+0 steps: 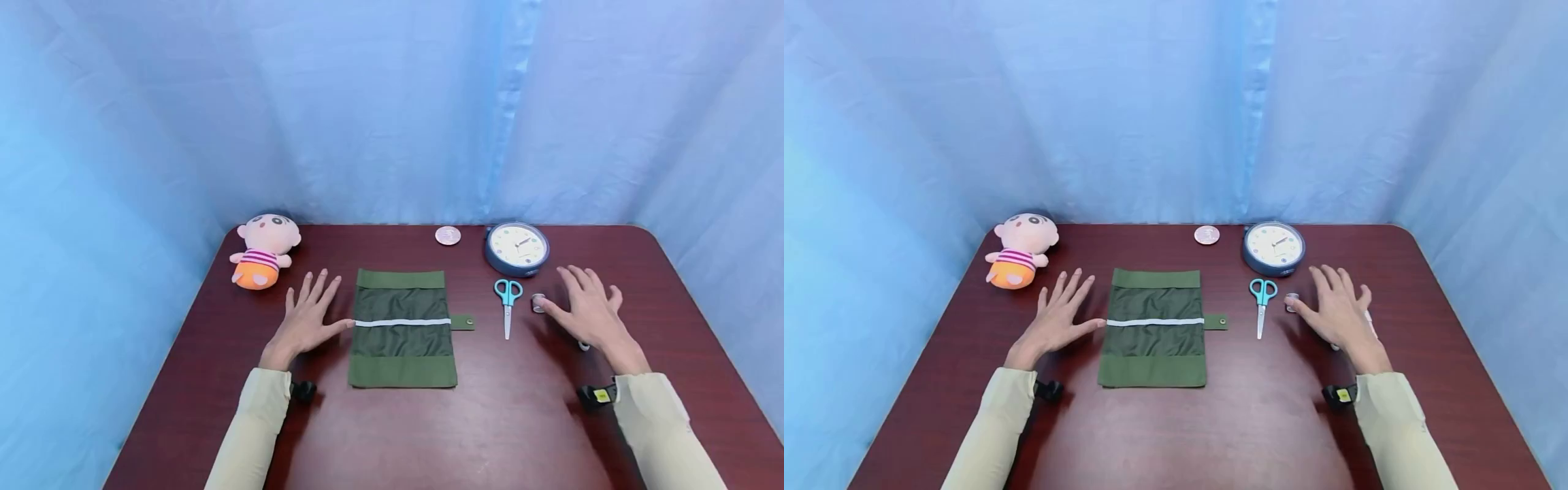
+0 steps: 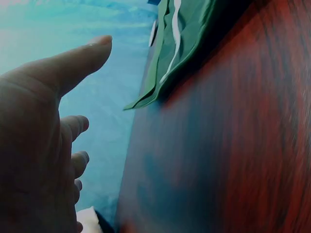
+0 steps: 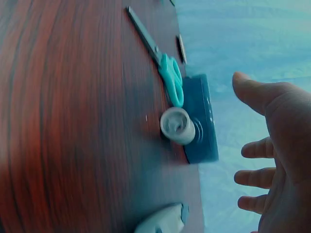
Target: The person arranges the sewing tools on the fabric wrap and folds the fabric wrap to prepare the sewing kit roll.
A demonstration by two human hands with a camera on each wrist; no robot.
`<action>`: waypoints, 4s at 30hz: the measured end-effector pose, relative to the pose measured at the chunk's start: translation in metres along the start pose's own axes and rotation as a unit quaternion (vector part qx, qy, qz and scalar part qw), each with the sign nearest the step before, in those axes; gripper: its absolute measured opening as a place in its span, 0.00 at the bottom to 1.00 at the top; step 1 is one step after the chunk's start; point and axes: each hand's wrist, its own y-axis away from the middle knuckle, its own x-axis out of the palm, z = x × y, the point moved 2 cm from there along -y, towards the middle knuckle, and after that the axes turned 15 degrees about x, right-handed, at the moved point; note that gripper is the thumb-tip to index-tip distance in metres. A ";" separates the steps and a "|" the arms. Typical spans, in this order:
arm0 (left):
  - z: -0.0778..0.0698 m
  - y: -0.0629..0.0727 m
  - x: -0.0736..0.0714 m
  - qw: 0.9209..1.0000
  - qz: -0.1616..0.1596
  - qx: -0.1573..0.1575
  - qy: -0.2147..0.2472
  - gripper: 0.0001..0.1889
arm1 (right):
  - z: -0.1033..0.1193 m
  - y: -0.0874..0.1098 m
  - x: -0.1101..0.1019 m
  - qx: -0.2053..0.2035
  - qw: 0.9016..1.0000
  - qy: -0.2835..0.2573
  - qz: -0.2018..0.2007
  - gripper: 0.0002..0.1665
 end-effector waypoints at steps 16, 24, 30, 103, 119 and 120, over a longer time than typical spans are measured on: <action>-0.013 -0.011 0.026 0.998 0.048 0.025 0.028 0.51 | 0.039 -0.020 0.032 0.025 0.999 -0.023 0.027 0.41; -0.016 -0.015 0.039 0.996 0.067 0.029 0.053 0.52 | 0.043 -0.019 0.037 0.060 0.998 -0.023 0.004 0.40; -0.014 -0.015 0.039 0.995 0.068 0.034 0.059 0.50 | 0.048 -0.020 0.044 0.078 0.997 -0.010 0.002 0.42; -0.010 -0.013 0.046 0.996 0.055 0.034 0.055 0.49 | 0.075 -0.020 0.058 0.047 0.993 -0.106 -0.015 0.33; -0.009 -0.012 0.048 0.997 0.051 0.037 0.053 0.49 | 0.076 -0.024 0.058 0.080 0.962 -0.254 0.064 0.33; -0.009 -0.012 0.048 0.997 0.050 0.037 0.053 0.49 | 0.077 -0.025 0.058 0.085 0.960 -0.256 0.069 0.33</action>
